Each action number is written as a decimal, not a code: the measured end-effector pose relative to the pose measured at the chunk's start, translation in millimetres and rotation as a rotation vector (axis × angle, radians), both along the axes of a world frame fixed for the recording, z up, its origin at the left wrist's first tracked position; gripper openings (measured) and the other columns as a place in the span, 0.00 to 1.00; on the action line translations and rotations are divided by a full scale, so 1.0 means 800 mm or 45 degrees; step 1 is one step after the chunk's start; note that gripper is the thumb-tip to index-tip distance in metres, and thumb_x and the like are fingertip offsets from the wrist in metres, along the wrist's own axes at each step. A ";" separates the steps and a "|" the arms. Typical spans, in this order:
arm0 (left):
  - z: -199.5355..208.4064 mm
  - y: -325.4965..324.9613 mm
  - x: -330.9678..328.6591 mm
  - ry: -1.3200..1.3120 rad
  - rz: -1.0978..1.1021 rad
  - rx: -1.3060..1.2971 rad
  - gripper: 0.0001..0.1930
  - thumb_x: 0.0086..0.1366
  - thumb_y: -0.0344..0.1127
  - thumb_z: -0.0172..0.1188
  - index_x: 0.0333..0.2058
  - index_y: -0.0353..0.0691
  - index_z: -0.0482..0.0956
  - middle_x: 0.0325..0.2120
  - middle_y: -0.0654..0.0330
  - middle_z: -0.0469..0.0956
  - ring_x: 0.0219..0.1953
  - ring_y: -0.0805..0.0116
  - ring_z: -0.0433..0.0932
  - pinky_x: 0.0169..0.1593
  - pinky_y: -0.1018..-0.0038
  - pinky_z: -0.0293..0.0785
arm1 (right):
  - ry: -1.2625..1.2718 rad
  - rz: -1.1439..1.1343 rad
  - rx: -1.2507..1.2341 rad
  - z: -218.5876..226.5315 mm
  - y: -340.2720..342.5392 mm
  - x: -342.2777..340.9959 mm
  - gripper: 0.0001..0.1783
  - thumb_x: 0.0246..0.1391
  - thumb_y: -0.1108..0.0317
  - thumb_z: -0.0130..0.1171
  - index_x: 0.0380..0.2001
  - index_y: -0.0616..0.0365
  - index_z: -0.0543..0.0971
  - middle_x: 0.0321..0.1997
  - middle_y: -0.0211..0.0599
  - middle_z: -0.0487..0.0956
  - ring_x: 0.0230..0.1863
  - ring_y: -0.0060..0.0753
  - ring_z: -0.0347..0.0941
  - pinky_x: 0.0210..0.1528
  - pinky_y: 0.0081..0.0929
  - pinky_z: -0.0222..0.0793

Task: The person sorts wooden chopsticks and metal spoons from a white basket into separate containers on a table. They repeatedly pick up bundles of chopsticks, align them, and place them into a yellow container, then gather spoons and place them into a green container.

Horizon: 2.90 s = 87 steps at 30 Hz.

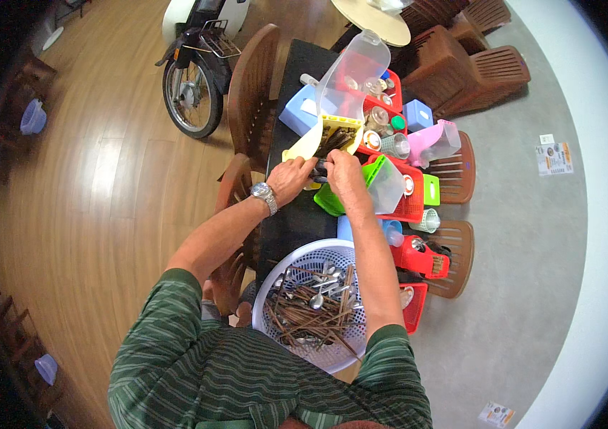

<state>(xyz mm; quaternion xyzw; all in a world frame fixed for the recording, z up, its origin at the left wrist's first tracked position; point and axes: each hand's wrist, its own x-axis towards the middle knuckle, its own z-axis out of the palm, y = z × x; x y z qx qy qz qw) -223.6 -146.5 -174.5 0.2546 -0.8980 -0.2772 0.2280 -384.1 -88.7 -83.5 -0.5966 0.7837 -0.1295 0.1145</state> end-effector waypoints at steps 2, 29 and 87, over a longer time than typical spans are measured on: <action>0.002 0.000 0.000 0.007 0.016 -0.007 0.27 0.58 0.36 0.70 0.54 0.41 0.69 0.37 0.52 0.76 0.42 0.52 0.82 0.44 0.58 0.78 | -0.015 -0.009 -0.277 -0.015 0.009 0.010 0.06 0.53 0.73 0.65 0.32 0.66 0.80 0.39 0.58 0.81 0.42 0.63 0.78 0.46 0.50 0.74; -0.008 -0.027 -0.003 0.164 -0.031 0.458 0.63 0.50 0.35 0.77 0.75 0.34 0.38 0.75 0.35 0.41 0.77 0.47 0.44 0.75 0.65 0.51 | -0.682 -0.532 -0.303 -0.106 0.059 0.070 0.40 0.65 0.63 0.55 0.71 0.77 0.52 0.65 0.65 0.70 0.63 0.60 0.70 0.64 0.42 0.66; 0.217 -0.034 -0.015 0.333 0.020 -0.553 0.23 0.67 0.28 0.59 0.61 0.42 0.74 0.55 0.48 0.72 0.58 0.48 0.73 0.61 0.59 0.72 | -0.984 -1.243 -0.539 -0.059 0.461 0.101 0.28 0.64 0.68 0.64 0.61 0.74 0.71 0.56 0.53 0.81 0.56 0.35 0.79 0.60 0.27 0.73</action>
